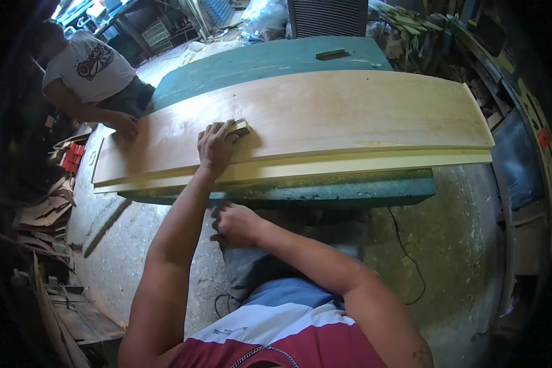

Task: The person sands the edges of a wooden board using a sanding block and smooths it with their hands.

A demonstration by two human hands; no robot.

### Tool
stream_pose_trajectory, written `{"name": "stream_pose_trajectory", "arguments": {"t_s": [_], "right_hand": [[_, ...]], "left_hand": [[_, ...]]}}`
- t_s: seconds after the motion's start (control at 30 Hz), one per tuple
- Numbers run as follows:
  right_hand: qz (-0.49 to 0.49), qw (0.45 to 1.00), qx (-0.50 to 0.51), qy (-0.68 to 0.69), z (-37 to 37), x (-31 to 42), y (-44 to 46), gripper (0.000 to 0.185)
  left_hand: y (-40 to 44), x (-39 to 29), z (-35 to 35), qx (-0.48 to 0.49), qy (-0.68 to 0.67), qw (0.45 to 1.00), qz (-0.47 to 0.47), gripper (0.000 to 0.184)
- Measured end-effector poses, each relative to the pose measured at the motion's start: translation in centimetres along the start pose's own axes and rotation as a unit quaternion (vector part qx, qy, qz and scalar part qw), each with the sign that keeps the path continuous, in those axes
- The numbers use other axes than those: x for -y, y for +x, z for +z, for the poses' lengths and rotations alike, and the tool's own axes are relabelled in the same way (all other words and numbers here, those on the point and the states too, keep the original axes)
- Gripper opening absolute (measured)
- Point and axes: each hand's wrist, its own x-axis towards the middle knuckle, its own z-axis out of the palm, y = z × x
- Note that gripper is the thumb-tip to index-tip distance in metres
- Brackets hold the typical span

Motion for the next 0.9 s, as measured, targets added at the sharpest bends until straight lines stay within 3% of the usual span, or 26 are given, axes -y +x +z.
{"name": "stream_pose_trajectory", "arguments": {"t_s": [0.07, 0.1, 0.2, 0.23, 0.27, 0.3, 0.33, 0.4, 0.5, 0.73, 0.9], "right_hand": [[-0.129, 0.946, -0.289, -0.064, -0.3, -1.1, -2.3, 0.023], [-0.116, 0.904, -0.409, -0.054, -1.7, -1.6, -4.1, 0.026], [0.065, 0.831, -0.538, -0.124, -6.3, -7.7, -11.5, 0.032], [0.088, 0.814, -0.529, -0.222, -8.6, -10.3, -15.2, 0.034], [0.252, 0.775, -0.545, -0.196, -10.0, -12.9, -18.2, 0.040], [0.281, 0.721, -0.541, -0.329, -11.2, -15.7, -21.2, 0.048], [0.325, 0.702, -0.521, -0.361, -12.3, -18.4, -24.3, 0.051], [0.371, 0.723, -0.485, -0.324, -13.7, -20.2, -28.1, 0.052], [0.381, 0.720, -0.451, -0.365, -12.1, -21.9, -29.6, 0.055], [0.401, 0.715, -0.445, -0.361, -12.1, -21.5, -29.3, 0.059], [0.407, 0.714, -0.435, -0.367, -12.0, -21.1, -28.9, 0.060]], "left_hand": [[0.3, 0.1, -0.1, -0.001, -0.002, 1.000, 0.006, 0.044], [0.3, 0.2, -0.4, 0.016, -0.019, 1.000, 0.017, 0.044], [-0.8, -0.9, -2.6, 0.041, -0.067, 0.995, 0.055, 0.044], [-1.3, -1.5, -3.6, 0.047, -0.100, 0.990, 0.083, 0.044], [-1.9, -2.0, -4.3, 0.056, -0.102, 0.990, 0.083, 0.044], [-2.6, -2.5, -4.9, 0.080, -0.096, 0.987, 0.097, 0.045], [-3.2, -2.9, -5.3, 0.101, -0.090, 0.985, 0.111, 0.046], [-4.1, -2.9, -5.6, 0.118, -0.082, 0.983, 0.115, 0.048], [-4.5, -1.3, -5.3, 0.116, -0.008, 0.973, 0.198, 0.052], [-3.5, 1.2, -4.4, 0.139, -0.030, 0.957, 0.253, 0.055], [-1.5, -6.5, -2.2, 0.127, -0.054, 0.953, 0.270, 0.058]]}}
